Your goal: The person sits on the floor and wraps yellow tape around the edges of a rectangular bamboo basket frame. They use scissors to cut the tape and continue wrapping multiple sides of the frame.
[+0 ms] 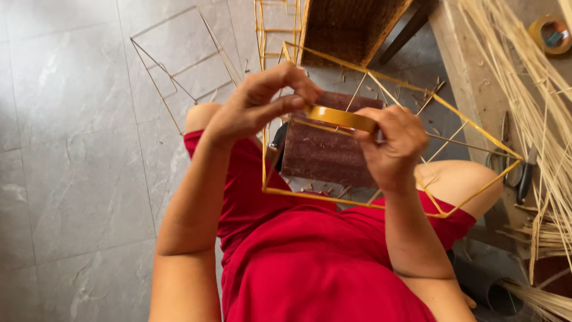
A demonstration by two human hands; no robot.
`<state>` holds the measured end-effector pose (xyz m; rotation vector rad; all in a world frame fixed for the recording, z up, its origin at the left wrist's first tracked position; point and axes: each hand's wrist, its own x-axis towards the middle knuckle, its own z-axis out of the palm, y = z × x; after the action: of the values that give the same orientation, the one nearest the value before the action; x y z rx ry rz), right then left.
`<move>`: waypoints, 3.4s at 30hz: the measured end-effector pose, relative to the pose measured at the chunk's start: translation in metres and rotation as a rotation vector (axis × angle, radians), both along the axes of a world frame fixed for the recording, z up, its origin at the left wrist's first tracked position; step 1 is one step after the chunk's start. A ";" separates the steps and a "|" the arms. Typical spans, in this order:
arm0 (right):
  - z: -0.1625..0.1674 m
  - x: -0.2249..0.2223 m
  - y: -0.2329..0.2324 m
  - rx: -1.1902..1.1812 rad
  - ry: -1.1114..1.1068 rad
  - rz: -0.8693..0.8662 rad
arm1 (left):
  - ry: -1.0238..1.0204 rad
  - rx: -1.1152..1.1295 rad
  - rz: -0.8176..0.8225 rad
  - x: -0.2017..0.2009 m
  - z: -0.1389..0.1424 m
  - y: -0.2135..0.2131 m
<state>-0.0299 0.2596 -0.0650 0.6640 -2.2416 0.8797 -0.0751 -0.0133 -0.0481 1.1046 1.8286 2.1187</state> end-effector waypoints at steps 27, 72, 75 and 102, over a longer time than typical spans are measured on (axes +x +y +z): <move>0.040 0.018 0.188 0.277 -0.474 0.245 | -0.215 -0.162 0.163 0.018 -0.044 -0.047; -0.050 0.023 0.278 0.279 -0.244 -0.297 | -0.177 -0.291 0.491 0.046 -0.020 -0.016; -0.039 0.024 0.259 0.211 -0.184 -0.237 | -0.149 -0.364 0.506 0.044 -0.012 -0.008; -0.001 -0.013 0.081 0.369 -0.305 0.137 | 0.447 -0.913 0.382 0.008 -0.011 0.120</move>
<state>-0.0433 0.3405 -0.0665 0.9098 -2.6951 0.6697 -0.0672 0.1066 -0.0595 1.0449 2.9193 0.8781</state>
